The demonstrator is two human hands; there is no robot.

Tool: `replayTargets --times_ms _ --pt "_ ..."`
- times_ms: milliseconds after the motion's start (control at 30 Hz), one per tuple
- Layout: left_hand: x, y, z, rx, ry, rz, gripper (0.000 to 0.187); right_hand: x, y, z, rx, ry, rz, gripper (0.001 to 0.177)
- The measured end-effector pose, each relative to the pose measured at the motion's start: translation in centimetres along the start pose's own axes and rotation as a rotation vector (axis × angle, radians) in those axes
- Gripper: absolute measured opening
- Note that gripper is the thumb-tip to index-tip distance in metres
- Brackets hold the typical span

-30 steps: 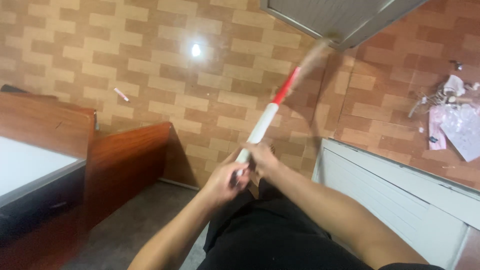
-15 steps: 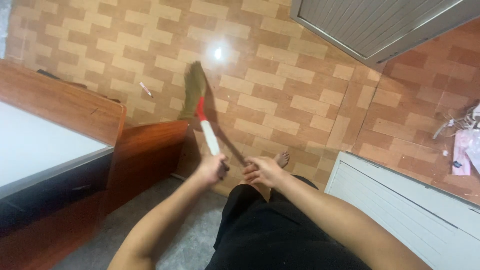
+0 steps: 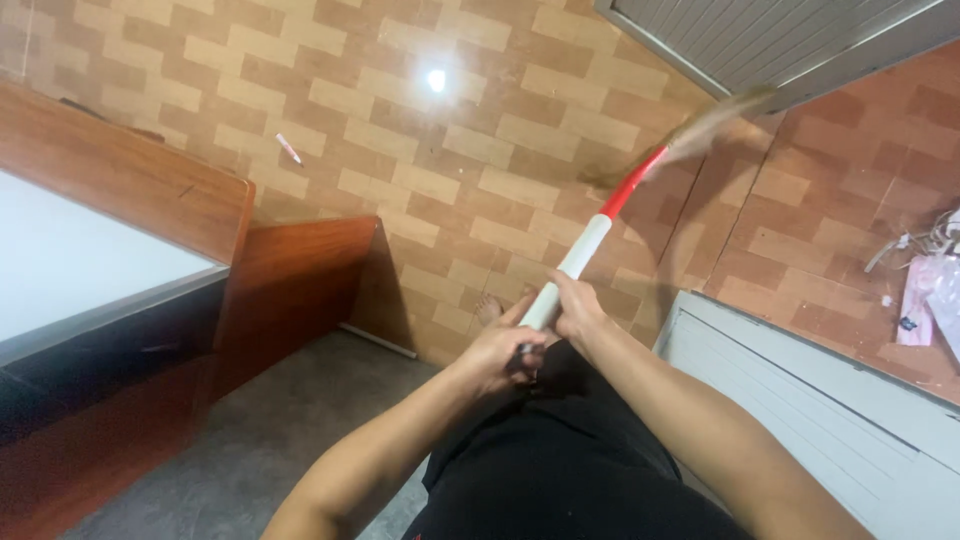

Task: Sweeping debris and trash from a tiled floor into a pile using a hand-held broom.

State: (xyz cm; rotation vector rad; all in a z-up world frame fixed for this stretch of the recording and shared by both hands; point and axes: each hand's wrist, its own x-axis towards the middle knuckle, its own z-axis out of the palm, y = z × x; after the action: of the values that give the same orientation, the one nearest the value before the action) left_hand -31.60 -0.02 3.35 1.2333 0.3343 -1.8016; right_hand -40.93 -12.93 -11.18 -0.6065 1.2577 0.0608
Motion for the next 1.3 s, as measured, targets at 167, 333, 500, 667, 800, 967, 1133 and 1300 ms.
replayTargets --times_ms 167,333,500,667,800,967,1133,1300 --pt "-7.8 -0.4 -0.3 -0.367 0.117 -0.008 0.085 -2.3 4.9 5.8 0.522 -0.336 0.3 0.03" --pt "-12.4 -0.3 3.4 -0.49 0.364 -0.044 0.083 -7.0 6.9 10.0 0.325 -0.463 0.518 0.029" --pt "-8.4 -3.2 1.2 -0.528 0.494 0.021 0.065 -6.7 7.5 10.0 -0.081 -0.54 0.63 0.044" --pt "-4.6 -3.6 0.4 -0.637 0.304 -0.048 0.048 -1.6 11.2 6.0 0.117 -0.361 0.723 0.043" --pt "-0.9 -5.7 1.8 -0.554 0.108 -0.103 0.055 -0.1 10.2 0.1 0.082 -0.183 0.466 0.04" --pt "2.7 -5.6 1.2 -0.416 -0.119 -0.055 0.094 1.7 8.0 -2.6 0.08 -0.044 0.168 0.04" --pt "-5.3 -4.5 0.7 -0.433 0.038 0.021 0.095 -7.1 4.1 4.6 0.117 0.039 0.215 0.027" --pt "-13.7 -5.4 1.1 -0.551 0.196 0.0 0.091 -11.4 8.0 8.8 0.244 -0.219 0.226 0.031"
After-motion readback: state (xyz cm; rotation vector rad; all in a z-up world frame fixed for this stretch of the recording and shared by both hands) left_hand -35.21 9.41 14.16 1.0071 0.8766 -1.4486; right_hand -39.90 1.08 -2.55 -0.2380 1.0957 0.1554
